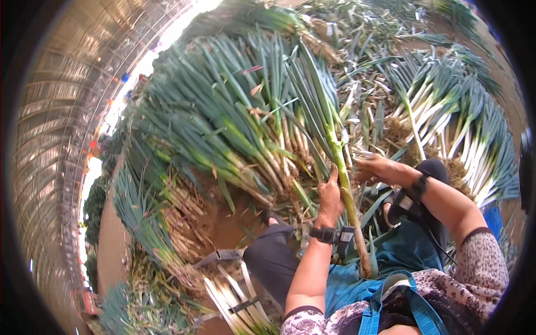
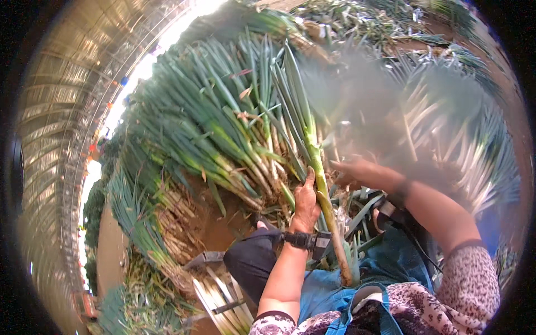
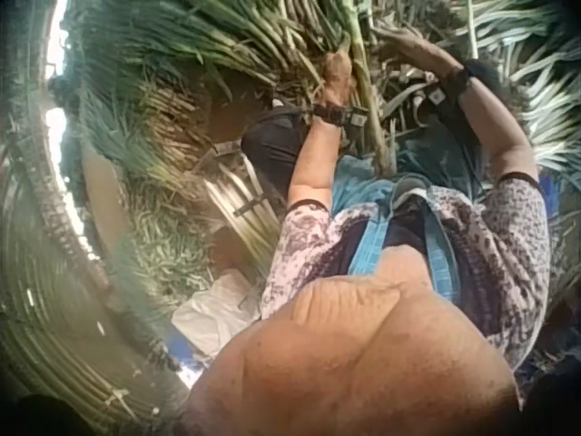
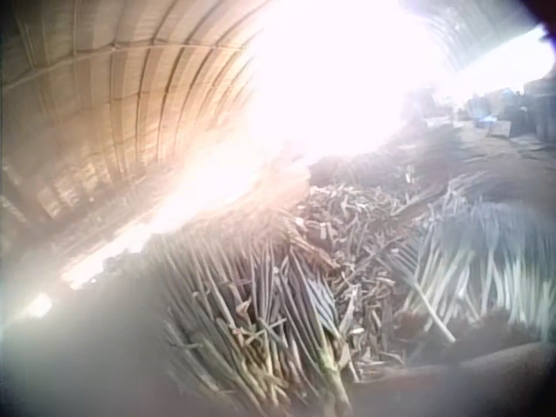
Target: The person cleans green onions by peeling away the outer dirty layers of the stalks by hand and pulling off roots.
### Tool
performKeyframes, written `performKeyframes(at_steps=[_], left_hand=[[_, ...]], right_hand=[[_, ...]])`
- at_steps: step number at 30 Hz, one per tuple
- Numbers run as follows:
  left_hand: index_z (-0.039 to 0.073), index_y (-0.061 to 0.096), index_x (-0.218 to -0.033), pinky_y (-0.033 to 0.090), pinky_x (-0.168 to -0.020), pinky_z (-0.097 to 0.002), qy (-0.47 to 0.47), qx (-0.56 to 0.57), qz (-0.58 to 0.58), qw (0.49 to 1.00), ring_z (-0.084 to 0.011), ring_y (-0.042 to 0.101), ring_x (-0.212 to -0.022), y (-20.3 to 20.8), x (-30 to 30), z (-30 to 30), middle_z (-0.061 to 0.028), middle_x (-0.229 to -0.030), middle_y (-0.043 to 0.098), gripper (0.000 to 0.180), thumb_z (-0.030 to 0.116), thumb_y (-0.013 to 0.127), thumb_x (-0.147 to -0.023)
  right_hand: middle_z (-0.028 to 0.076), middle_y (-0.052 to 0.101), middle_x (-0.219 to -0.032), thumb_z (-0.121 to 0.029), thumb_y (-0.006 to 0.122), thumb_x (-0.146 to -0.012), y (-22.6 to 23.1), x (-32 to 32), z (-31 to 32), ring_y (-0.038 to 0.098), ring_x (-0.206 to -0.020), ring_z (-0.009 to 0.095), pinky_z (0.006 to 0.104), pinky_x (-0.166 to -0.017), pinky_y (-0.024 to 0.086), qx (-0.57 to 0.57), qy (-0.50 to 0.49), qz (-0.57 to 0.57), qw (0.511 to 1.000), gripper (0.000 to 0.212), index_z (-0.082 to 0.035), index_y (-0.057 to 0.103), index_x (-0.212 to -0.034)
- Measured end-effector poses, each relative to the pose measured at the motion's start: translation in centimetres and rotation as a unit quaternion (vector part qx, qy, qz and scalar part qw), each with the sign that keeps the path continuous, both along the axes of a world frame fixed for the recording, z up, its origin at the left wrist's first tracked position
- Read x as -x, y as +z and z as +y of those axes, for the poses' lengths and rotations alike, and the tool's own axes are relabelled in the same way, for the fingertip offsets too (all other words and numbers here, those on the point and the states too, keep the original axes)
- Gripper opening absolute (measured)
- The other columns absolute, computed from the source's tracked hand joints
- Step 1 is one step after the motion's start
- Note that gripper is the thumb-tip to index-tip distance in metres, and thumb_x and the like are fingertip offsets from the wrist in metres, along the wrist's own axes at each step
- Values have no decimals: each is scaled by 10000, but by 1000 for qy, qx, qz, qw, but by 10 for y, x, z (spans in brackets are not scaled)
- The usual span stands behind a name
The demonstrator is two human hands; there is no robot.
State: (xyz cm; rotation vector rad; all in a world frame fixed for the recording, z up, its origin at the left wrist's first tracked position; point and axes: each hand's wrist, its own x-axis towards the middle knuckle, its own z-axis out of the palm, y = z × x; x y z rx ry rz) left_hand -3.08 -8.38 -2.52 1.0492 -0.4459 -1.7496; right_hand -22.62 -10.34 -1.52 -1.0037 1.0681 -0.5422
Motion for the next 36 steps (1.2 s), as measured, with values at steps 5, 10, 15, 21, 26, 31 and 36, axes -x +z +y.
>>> performKeyframes(at_steps=[5, 10, 15, 21, 26, 31, 36], left_hand=[[36, 669, -796, 397, -560, -278, -61, 95, -374, 921, -104, 437, -602, -20, 11, 14, 14, -702, 577, 456, 476, 616, -901], [-89, 628, -863, 417, -603, -354, -55, 8, -336, 940, -146, 484, -660, -60, 6, 70, -58, -714, 587, 391, 287, 557, -942], [-33, 664, -831, 498, -778, -452, -393, 17, -636, 664, -418, 625, -936, -147, -65, 157, -311, -958, 623, 425, 390, 657, -801], [-76, 512, -1274, 490, -839, -307, -81, 179, -383, 902, -210, 620, -983, 25, 11, 11, -162, -1138, 629, 435, 215, 578, -956], [15, 633, -1047, 460, -707, -254, -11, 114, -61, 992, -111, 581, -775, 3, 15, -7, -49, -874, 639, 303, 297, 617, -935], [23, 661, -957, 413, -623, -234, 60, 86, -86, 991, -99, 534, -676, -4, 34, 3, -1, -765, 600, 288, 306, 613, -937], [8, 671, -938, 415, -616, -235, 79, -7, -69, 994, -105, 533, -662, -27, 16, 18, -13, -761, 602, 250, 247, 598, -945]], right_hand=[[148, 643, -968, -217, 629, -917, -11, -29, -54, 652, -858, 254, 394, -777, 539, -61, -171, -301, 936, 300, 49, 591, -1050], [134, 657, -802, -176, 629, -912, 17, -18, -59, 682, -783, 236, 359, -694, 584, 22, -251, -251, 935, 266, 89, 622, -928], [173, 670, -877, -131, 656, -881, 27, -21, -66, 683, -728, 240, 358, -648, 595, 35, -252, -314, 915, 256, 84, 576, -996], [168, 672, -1077, -205, 625, -920, 13, -13, -50, 656, -994, 219, 327, -913, 521, 36, -179, -295, 938, 362, 71, 586, -1151], [135, 653, -1111, -372, 491, -982, 14, -42, -45, 617, -1064, 235, 364, -947, 480, -9, -162, -362, 918, 459, 12, 550, -1227], [160, 668, -888, -301, 534, -915, -20, -35, -51, 653, -772, 267, 389, -687, 529, 264, -109, -102, 953, 357, -20, 605, -1122], [183, 641, -734, -172, 534, -829, -3, -42, -45, 662, -732, 334, 456, -643, 534, 403, 49, 427, 808, 195, -55, 678, -890]])
